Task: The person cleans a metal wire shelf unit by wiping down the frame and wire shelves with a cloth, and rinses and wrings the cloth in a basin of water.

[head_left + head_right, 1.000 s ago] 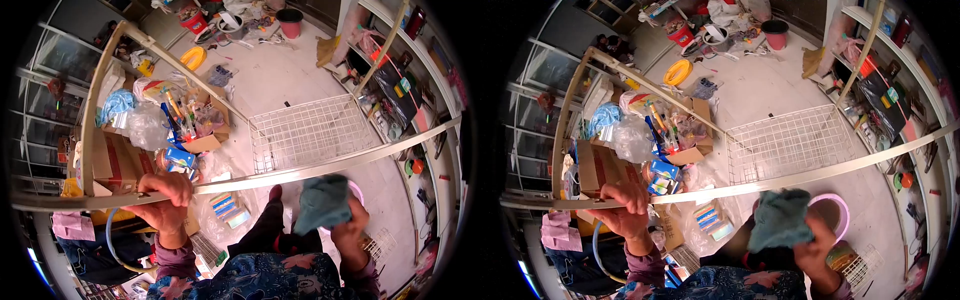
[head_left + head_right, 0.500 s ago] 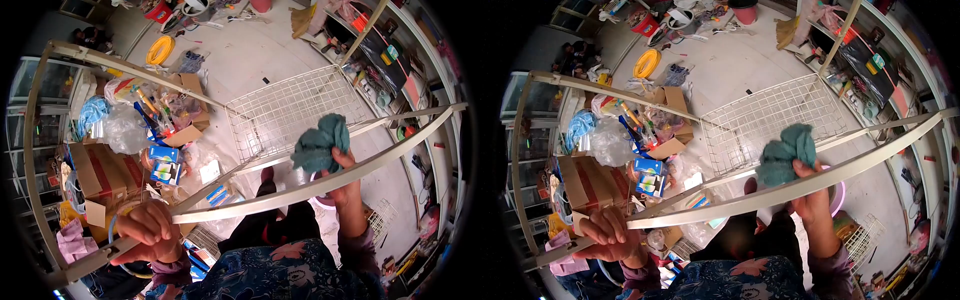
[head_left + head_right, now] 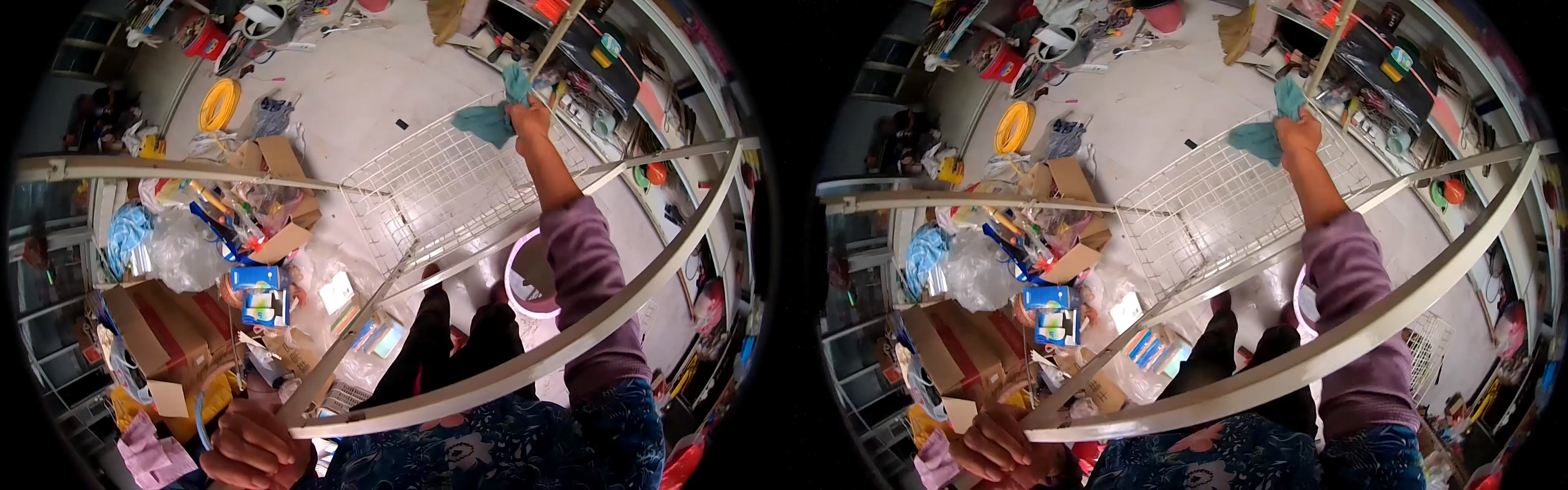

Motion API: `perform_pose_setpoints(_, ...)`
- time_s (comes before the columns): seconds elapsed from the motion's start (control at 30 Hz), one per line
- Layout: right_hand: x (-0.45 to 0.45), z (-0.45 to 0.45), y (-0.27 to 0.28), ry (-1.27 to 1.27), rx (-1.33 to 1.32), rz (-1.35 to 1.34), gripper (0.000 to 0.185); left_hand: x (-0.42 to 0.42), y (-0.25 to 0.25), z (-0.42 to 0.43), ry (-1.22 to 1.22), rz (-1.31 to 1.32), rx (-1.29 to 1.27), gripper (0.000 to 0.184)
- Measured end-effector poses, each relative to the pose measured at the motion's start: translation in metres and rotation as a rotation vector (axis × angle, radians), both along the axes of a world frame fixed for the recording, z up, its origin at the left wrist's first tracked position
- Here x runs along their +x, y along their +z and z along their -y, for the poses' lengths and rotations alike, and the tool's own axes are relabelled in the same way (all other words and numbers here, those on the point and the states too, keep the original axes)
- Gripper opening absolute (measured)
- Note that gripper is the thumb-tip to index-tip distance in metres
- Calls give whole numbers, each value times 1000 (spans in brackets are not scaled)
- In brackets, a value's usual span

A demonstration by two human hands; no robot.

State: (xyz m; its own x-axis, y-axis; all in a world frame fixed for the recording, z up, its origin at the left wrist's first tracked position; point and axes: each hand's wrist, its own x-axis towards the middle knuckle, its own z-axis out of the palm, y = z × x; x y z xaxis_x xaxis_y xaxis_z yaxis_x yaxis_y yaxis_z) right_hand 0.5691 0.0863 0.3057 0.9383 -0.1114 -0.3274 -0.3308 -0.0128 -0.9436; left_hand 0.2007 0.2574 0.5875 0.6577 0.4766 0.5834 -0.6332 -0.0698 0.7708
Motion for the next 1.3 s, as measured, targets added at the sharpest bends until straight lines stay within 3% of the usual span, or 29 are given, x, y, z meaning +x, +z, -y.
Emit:
perform_pose_setpoints(0.03, 10, 1, -27, -55, -278, -24, 34, 2, -3, 1, 11, 41, -7, 57)
perform_pose_setpoints(0.07, 14, 0, -56, -63, -282, -31, 34, 2, -4, 2, 23, 75, -15, 57)
perform_pose_setpoints(0.13, 26, -3, -105, 422, -824, -158, 41, 1, -4, 1, -1, 82, -4, 58)
perform_pose_setpoints(0.2, -32, -54, -52, 473, -991, -174, 44, -2, -6, 3, 58, 73, 10, 59)
perform_pose_setpoints(0.27, -65, -90, -76, 960, -1023, -82, 47, -6, -1, 2, 35, -8, 30, 60)
perform_pose_setpoints(0.33, -122, -119, -61, 1102, -959, -29, 43, -6, -2, 2, 49, 6, 68, 59)
perform_pose_setpoints(0.37, -138, -117, -56, 1324, -979, 79, 40, -7, -1, 3, 63, 4, 70, 59)
perform_pose_setpoints(0.4, -150, -115, -53, 1545, -992, 192, 38, -8, -1, 4, 87, -20, 73, 58)
perform_pose_setpoints(0.5, -154, -80, -61, 2056, -629, 799, 28, -9, -2, 2, 97, -37, 83, 57)
perform_pose_setpoints(0.6, -115, -83, -81, 2005, -559, 692, 35, -6, 1, 4, 101, -57, 64, 55)
perform_pose_setpoints(0.67, -100, -91, -56, 1559, -628, 730, 29, -6, 1, 6, 121, -81, 56, 53)
perform_pose_setpoints(0.73, -95, -126, -58, 1090, -302, 643, 31, -3, 4, 7, 147, -106, 84, 51)
perform_pose_setpoints(0.77, -97, -143, -61, 1098, -303, 640, 31, -3, 5, 8, 166, -114, 89, 51)
perform_pose_setpoints(0.83, -113, -174, -76, 1021, 23, 462, 44, -1, 5, 7, 139, -111, 91, 50)
perform_pose_setpoints(0.87, -128, -178, -68, 1151, -64, 253, 51, -1, 3, 6, 143, -115, 90, 50)
perform_pose_setpoints(0.9, -148, -181, -79, 1290, -286, 393, 56, 0, 0, 7, 142, -51, 64, 50)
perform_pose_setpoints(0.93, -175, -175, -89, 1400, -309, 350, 61, 2, -1, 8, 139, 11, 37, 49)
perform_pose_setpoints(0.97, -198, -172, -109, 1386, -242, 364, 74, 6, -1, 10, 200, -4, 64, 47)
perform_pose_setpoints(1.0, -208, -160, -118, 1363, -298, 484, 74, 5, 1, 9, 205, -7, 62, 47)
perform_pose_setpoints(1.07, -189, -142, -105, 1644, -328, 511, 70, 0, 4, 7, 137, -88, 75, 45)
perform_pose_setpoints(1.1, -186, -132, -102, 1645, -327, 510, 70, -1, 2, 4, 110, -46, 72, 42)
perform_pose_setpoints(1.17, -186, -105, -98, 2176, -428, 851, 58, -1, 6, 7, 155, -93, 64, 37)
perform_pose_setpoints(1.2, -188, -89, -95, 2272, -483, 894, 46, 0, 6, 8, 203, -142, 64, 33)
perform_pose_setpoints(1.23, -178, -83, -85, 2286, -362, 906, 39, -1, 5, 9, 208, -141, 67, 33)
perform_pose_setpoints(1.3, -163, -85, -86, 2369, -248, 807, 35, -4, 4, 12, 241, -151, 89, 25)
